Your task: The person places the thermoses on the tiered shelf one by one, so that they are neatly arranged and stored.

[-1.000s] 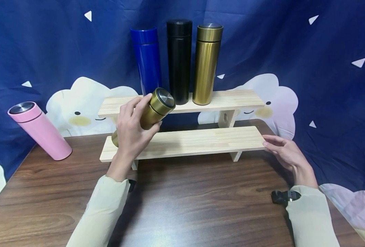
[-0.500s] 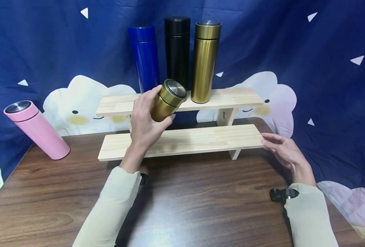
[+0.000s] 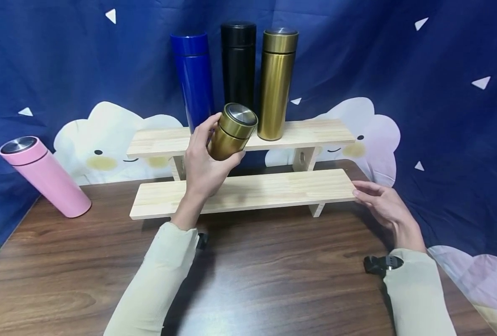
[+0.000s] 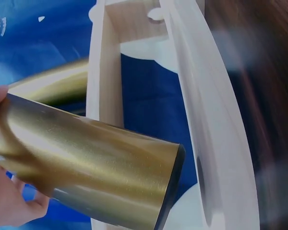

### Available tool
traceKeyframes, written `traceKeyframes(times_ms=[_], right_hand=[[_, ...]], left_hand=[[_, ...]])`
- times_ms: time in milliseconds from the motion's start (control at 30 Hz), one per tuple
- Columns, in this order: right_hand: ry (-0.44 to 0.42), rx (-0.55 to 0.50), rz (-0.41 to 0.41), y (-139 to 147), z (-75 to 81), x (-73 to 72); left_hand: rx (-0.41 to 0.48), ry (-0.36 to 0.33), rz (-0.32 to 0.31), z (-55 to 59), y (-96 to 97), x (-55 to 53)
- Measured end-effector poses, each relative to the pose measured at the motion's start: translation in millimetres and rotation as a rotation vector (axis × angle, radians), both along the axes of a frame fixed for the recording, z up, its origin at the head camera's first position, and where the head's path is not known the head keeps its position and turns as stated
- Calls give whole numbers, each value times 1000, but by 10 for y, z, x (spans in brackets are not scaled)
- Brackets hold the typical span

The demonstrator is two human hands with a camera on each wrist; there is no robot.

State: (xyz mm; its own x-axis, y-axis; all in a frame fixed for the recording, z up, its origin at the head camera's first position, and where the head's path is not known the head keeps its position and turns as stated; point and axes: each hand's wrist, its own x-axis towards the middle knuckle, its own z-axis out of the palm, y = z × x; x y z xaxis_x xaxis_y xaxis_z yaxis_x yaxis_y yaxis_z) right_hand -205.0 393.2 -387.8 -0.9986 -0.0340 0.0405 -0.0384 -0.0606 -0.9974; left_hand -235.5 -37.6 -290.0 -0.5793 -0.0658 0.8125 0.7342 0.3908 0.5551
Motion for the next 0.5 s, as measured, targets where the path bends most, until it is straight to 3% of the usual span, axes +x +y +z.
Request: traceKeyframes(times_ms=[200, 500], right_hand=[[-8, 22, -7, 25, -7, -4], [-2, 5, -5, 9, -4, -6]], left_hand=[[81, -67, -78, 25, 100, -23], [163, -204, -141, 74, 261, -13]])
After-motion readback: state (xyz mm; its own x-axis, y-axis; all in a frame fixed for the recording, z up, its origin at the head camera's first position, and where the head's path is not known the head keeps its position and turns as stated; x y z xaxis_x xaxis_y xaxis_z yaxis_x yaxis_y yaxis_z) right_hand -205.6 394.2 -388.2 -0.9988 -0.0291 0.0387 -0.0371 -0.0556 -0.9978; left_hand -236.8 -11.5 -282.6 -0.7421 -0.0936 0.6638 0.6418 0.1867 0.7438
